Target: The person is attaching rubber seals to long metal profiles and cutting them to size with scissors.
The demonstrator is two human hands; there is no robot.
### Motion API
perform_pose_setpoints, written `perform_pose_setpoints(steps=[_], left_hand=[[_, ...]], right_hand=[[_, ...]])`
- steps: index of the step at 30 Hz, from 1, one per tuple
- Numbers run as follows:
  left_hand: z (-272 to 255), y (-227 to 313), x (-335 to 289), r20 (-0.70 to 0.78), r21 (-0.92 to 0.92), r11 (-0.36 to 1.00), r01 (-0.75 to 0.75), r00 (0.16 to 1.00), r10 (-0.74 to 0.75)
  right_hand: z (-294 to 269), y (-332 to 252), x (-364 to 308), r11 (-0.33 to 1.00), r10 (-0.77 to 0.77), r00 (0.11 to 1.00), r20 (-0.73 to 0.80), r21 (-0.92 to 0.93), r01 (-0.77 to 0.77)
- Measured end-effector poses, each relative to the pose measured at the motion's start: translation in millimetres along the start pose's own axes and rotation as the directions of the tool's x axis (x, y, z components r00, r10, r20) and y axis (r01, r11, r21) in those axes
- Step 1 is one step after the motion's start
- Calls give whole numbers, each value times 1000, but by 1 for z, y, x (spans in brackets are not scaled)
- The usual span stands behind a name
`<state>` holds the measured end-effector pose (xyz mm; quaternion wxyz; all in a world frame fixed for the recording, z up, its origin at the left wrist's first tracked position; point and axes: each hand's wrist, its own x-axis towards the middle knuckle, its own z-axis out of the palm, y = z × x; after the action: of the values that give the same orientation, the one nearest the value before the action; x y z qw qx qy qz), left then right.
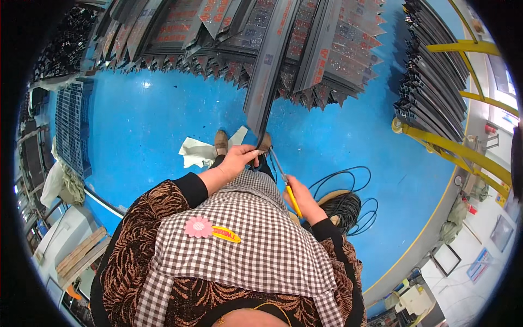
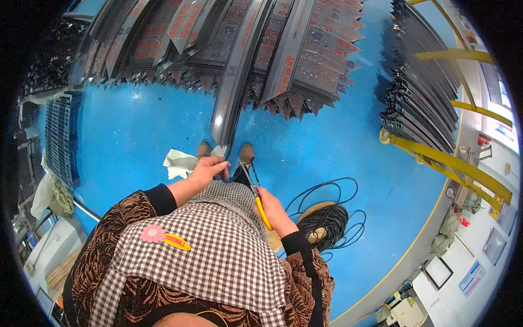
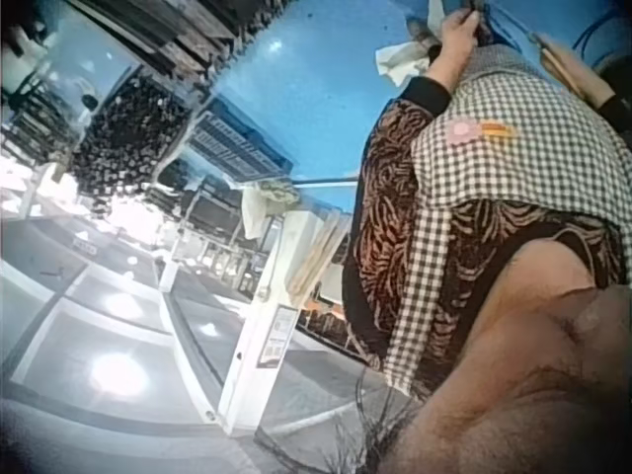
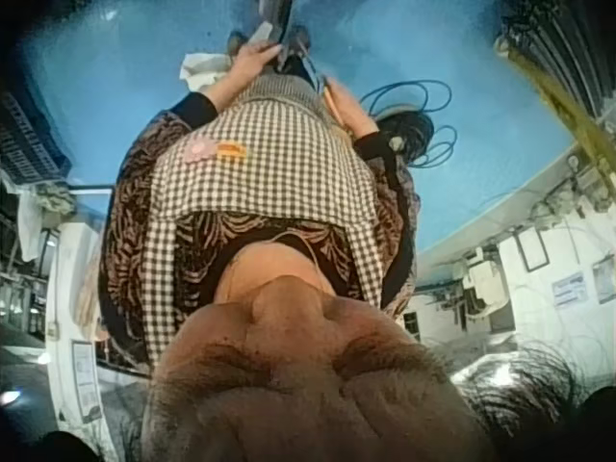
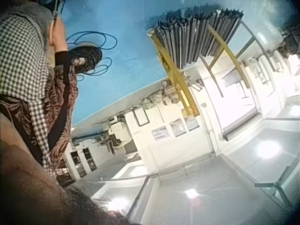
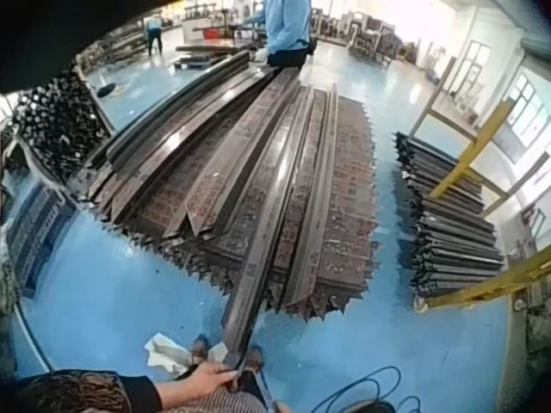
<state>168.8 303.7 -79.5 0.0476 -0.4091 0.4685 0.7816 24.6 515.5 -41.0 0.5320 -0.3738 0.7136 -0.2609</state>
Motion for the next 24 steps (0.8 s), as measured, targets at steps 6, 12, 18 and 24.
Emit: perform_pose_setpoints(steps=[6,12,18,24], left_hand=[[2,-5,1,-13,-51,999,-7,1000,6],[4,0,-1,-11,-113,994,2,1000,-3],[5,1,0,-20,-178,984,-7,1000,4],[3,1,-1,-10,-171,985,-9,1000,7]], right_hand=[[4,-4,23,999,-36,999,15,-18,36],[-3,-14,33,991,-115,993,2,-73,115],[-1,-13,35,982,-116,993,-16,-150,113],[9,-1,39,970,-112,993,-28,-221,104]])
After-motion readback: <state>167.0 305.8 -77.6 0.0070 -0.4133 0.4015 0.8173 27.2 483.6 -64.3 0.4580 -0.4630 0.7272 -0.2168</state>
